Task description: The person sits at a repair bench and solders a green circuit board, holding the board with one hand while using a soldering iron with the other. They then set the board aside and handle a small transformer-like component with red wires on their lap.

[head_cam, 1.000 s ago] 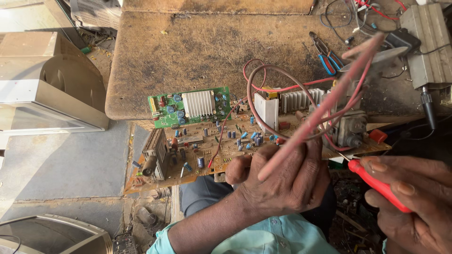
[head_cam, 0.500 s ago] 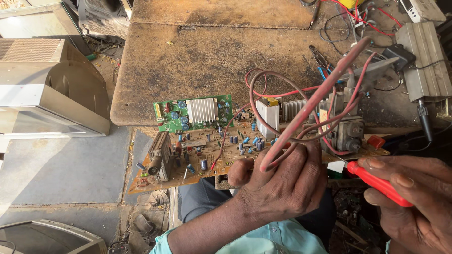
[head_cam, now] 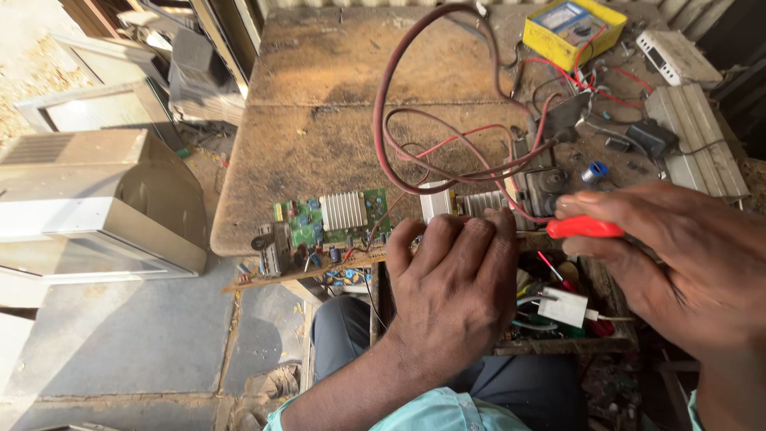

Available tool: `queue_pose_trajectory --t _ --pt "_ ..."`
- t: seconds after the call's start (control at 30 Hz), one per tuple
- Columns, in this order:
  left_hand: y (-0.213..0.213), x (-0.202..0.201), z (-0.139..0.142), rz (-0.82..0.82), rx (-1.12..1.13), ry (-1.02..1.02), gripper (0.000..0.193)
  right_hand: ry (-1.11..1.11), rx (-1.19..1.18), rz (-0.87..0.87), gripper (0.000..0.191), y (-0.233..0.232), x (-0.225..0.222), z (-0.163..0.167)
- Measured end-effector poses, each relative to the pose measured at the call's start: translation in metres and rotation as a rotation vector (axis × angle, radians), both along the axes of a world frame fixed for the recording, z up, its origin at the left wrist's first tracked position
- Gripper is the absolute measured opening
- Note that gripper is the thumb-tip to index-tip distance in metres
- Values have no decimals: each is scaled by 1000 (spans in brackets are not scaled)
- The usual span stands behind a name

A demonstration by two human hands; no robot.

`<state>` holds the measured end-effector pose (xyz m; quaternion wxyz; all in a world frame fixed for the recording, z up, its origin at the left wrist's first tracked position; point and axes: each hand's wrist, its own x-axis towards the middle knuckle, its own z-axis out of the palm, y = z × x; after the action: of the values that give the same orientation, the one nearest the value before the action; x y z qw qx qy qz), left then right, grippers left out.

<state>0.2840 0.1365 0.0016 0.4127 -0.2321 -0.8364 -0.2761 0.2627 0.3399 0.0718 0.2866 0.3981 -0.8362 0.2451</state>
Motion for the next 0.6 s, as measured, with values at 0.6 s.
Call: queue_pose_trajectory --t 0.6 --pt "-11 -46 57 -195 41 -193 36 68 14 -218 37 -33 -11 48"
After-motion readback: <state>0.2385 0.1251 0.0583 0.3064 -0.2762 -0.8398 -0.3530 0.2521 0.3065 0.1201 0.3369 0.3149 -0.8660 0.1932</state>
